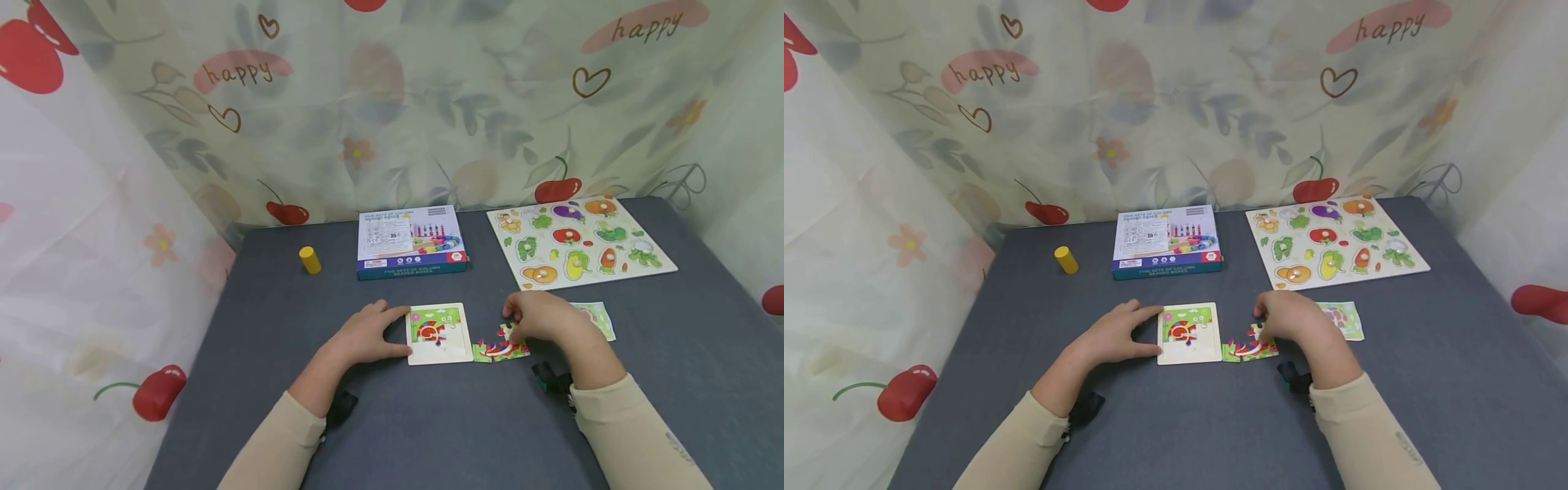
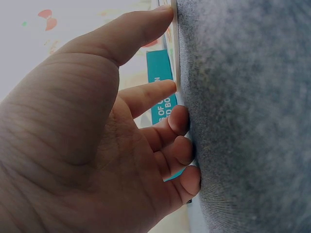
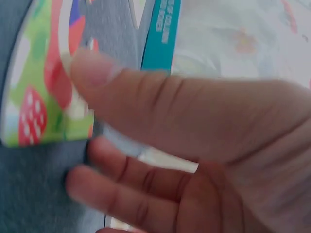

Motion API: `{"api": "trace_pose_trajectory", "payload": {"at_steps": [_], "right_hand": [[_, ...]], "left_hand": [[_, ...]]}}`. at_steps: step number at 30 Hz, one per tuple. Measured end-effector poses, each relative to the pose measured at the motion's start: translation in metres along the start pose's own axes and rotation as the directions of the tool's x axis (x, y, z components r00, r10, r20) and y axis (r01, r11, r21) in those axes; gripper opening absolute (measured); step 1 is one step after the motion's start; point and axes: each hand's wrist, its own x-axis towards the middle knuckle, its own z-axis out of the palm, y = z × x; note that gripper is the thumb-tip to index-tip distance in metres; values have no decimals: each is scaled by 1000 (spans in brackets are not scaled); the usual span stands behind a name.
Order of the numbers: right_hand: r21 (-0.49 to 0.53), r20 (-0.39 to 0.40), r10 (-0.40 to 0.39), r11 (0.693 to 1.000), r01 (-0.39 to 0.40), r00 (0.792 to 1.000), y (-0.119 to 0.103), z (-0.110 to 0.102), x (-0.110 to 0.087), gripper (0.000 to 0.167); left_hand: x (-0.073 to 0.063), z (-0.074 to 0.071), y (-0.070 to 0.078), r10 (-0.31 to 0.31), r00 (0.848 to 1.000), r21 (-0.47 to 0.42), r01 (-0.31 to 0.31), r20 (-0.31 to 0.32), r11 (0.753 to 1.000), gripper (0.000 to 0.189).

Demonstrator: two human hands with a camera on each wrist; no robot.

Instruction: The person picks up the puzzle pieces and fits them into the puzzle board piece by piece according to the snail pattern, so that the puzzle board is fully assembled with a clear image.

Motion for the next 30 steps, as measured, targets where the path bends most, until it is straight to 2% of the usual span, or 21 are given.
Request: {"api": "trace_pose_trajectory", "payload": {"at_steps": [6, 12, 18, 30], "right_hand": [[-91, -30, 37, 995, -39, 999, -13, 4, -5, 34], [-126, -46, 54, 990, -60, 997, -17, 2, -8, 31], [-73, -45, 78, 994, -81, 996, -12, 1, -8, 30], [0, -34, 60, 998, -60, 998, -3, 2, -1, 32]], "left_hand": [[0, 0, 2, 3, 1000, 3, -3, 0, 1000, 84], [1, -1, 2, -5, 1000, 6, 5, 3, 1000, 85], [1, 0, 1, -5, 1000, 2, 5, 3, 1000, 85], [1, 2, 0, -3, 1000, 0, 3, -2, 1000, 85]]}}
